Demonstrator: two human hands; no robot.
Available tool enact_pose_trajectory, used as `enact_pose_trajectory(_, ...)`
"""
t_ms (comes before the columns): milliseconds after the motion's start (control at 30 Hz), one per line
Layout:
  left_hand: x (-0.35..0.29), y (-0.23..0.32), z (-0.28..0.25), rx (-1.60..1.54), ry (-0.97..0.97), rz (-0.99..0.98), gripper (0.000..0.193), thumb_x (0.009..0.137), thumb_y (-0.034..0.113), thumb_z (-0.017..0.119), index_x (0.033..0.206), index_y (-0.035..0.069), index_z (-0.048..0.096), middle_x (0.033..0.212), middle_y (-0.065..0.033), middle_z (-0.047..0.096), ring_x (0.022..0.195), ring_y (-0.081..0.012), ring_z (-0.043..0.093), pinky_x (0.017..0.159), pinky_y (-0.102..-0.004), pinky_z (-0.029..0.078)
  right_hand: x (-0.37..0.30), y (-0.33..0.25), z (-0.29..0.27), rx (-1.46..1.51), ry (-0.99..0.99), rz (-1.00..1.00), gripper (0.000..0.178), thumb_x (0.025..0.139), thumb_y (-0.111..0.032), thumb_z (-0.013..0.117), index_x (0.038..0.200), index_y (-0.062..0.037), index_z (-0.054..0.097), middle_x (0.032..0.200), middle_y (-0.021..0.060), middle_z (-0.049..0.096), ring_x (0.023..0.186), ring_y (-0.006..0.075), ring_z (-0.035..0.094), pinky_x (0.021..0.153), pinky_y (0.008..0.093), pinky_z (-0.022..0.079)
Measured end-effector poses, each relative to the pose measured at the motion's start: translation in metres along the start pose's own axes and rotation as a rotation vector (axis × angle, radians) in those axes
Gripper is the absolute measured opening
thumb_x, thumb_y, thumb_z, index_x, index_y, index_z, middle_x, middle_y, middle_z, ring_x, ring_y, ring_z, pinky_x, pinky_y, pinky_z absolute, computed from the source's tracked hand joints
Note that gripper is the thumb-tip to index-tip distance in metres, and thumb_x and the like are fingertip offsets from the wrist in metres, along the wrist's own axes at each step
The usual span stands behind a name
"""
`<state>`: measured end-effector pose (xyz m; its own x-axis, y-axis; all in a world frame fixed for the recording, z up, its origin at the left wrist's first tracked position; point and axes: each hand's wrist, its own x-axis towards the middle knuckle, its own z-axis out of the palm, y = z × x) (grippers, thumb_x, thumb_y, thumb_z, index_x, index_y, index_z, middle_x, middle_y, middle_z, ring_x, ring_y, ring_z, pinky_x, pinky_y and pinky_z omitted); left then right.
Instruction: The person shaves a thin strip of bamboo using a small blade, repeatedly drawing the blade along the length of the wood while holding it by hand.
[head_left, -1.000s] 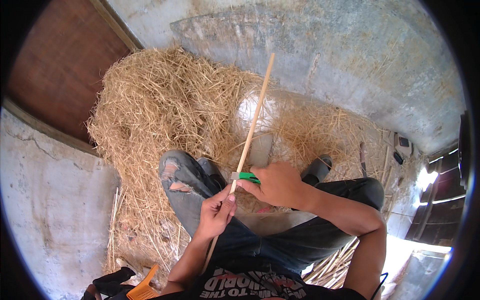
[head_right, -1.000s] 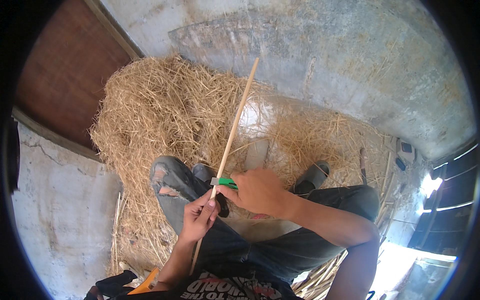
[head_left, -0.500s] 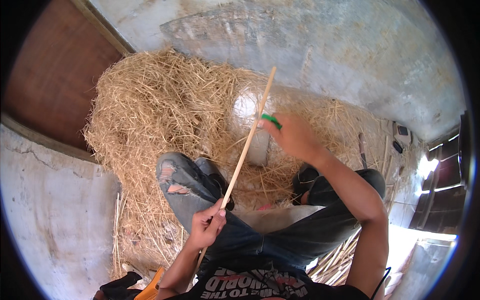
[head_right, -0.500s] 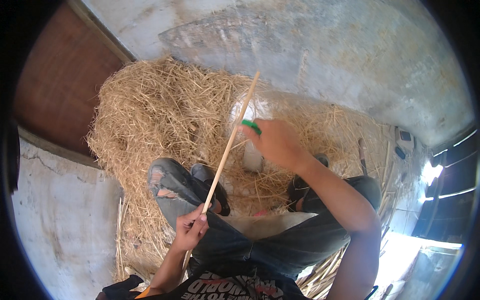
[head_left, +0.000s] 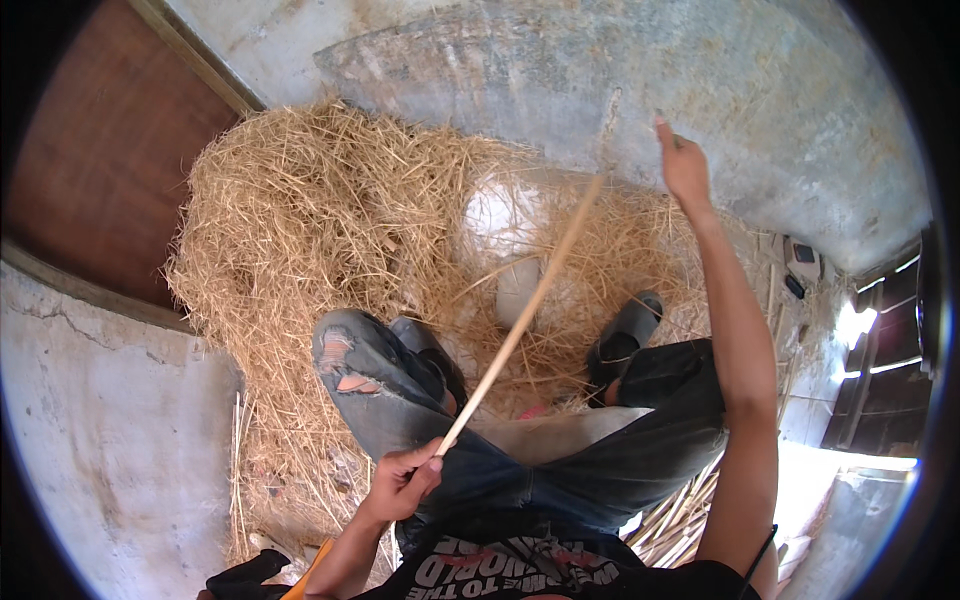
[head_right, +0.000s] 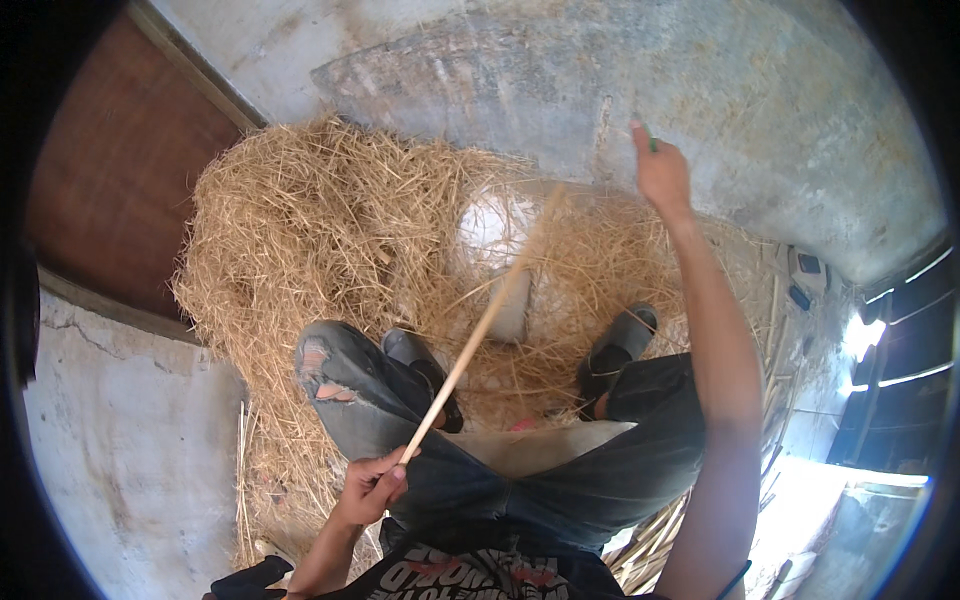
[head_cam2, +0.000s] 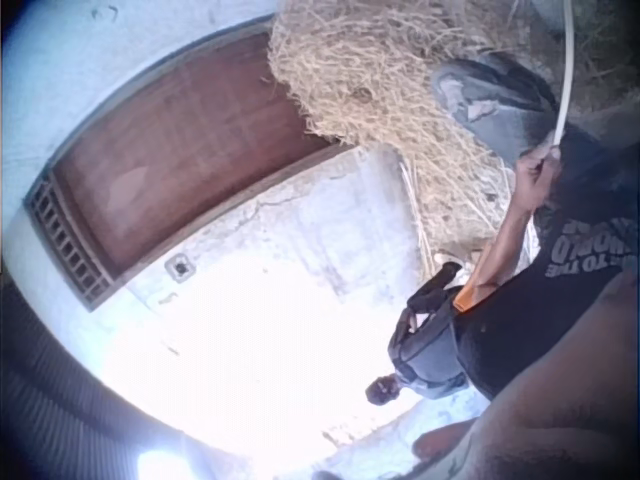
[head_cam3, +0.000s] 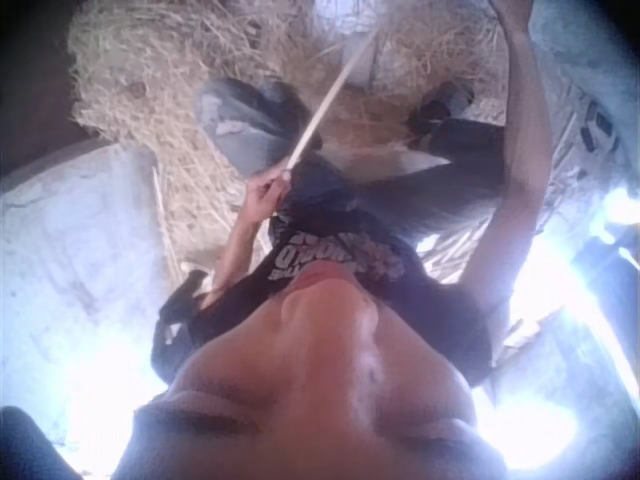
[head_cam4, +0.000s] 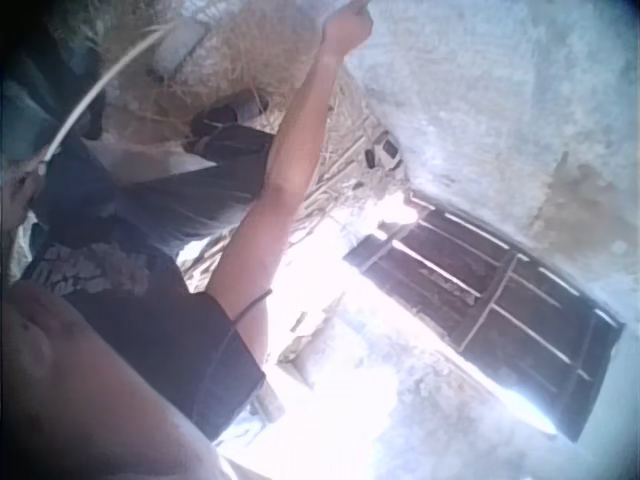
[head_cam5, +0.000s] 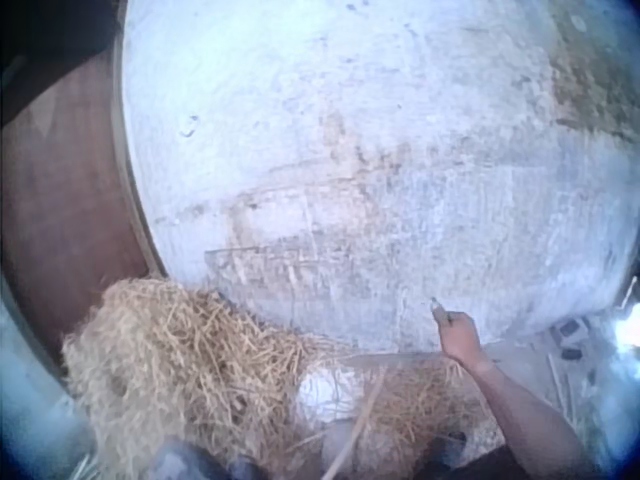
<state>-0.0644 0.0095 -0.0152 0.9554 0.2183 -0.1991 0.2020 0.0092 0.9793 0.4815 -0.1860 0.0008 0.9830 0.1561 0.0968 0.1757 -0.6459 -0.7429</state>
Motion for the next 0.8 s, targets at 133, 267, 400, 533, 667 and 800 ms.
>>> enact_pose_trajectory(133,0.004,-0.003,0.003,-0.122,0.106,-0.101,0.038,0.106,0.022,0.048,0.135,-0.001,0.056,0.056,0.0035,0.039,0.045,-0.0043,0.035,0.043,-0.0225,0.03,-0.027,-0.015,-0.002,0.079,-0.011,-0.139,0.074,0.096,-0.065,0.048,0.076,0.0055,0.062,0.072,0.0219,0.062,0.067,0.0322,0.058,0.068,0.0486,0.045)
enact_pose_trajectory(267,0.022,-0.001,0.009,-0.288,0.114,-0.077,0.04,0.108,0.025,0.045,0.136,-0.001,0.054,0.058,0.0051,0.032,0.044,-0.0047,0.026,0.042,-0.0225,0.026,-0.115,-0.068,0.028,-0.058,-0.353,-0.356,0.072,0.097,-0.062,0.048,0.079,0.0061,0.062,0.071,0.0262,0.061,0.067,0.0369,0.06,0.068,0.0488,0.047)
enact_pose_trajectory(400,0.038,0.002,0.013,-0.276,0.074,-0.062,0.039,0.108,0.019,0.042,0.141,0.0,0.05,0.058,0.0046,0.029,0.046,-0.0051,0.025,0.043,-0.0234,0.026,-0.19,-0.08,0.055,0.108,-0.586,-0.634,0.055,0.099,-0.051,0.053,0.084,0.0003,0.068,0.062,0.0236,0.057,0.056,0.035,0.059,0.058,0.0461,0.046)
enact_pose_trajectory(533,0.05,0.003,0.015,-0.307,0.086,-0.1,0.039,0.108,0.02,0.042,0.141,0.0,0.05,0.058,0.0049,0.028,0.046,-0.005,0.023,0.044,-0.0233,0.026,-0.248,-0.093,0.051,-0.073,-0.799,-0.68,0.057,0.097,-0.056,0.052,0.082,-0.0038,0.069,0.063,0.0224,0.062,0.062,0.0417,0.065,0.057,0.0499,0.051)
enact_pose_trajectory(667,0.052,-0.001,0.017,-0.329,0.087,-0.095,0.039,0.108,0.02,0.042,0.141,0.0,0.05,0.058,0.0053,0.028,0.047,-0.0049,0.023,0.044,-0.0233,0.026,-0.247,-0.08,0.062,-0.148,-0.744,-0.785,0.058,0.096,-0.058,0.051,0.078,-0.0044,0.068,0.059,0.0191,0.062,0.056,0.0407,0.064,0.052,0.0497,0.051)
enact_pose_trajectory(800,0.049,-0.002,0.016,-0.265,0.124,-0.11,0.038,0.108,0.019,0.042,0.14,0.0,0.051,0.057,0.0052,0.028,0.047,-0.0044,0.023,0.043,-0.0234,0.025,-0.233,-0.079,0.063,-0.123,-0.69,-0.679,0.064,0.097,-0.06,0.048,0.075,-0.0024,0.066,0.062,0.0205,0.062,0.063,0.0409,0.066,0.057,0.051,0.052)
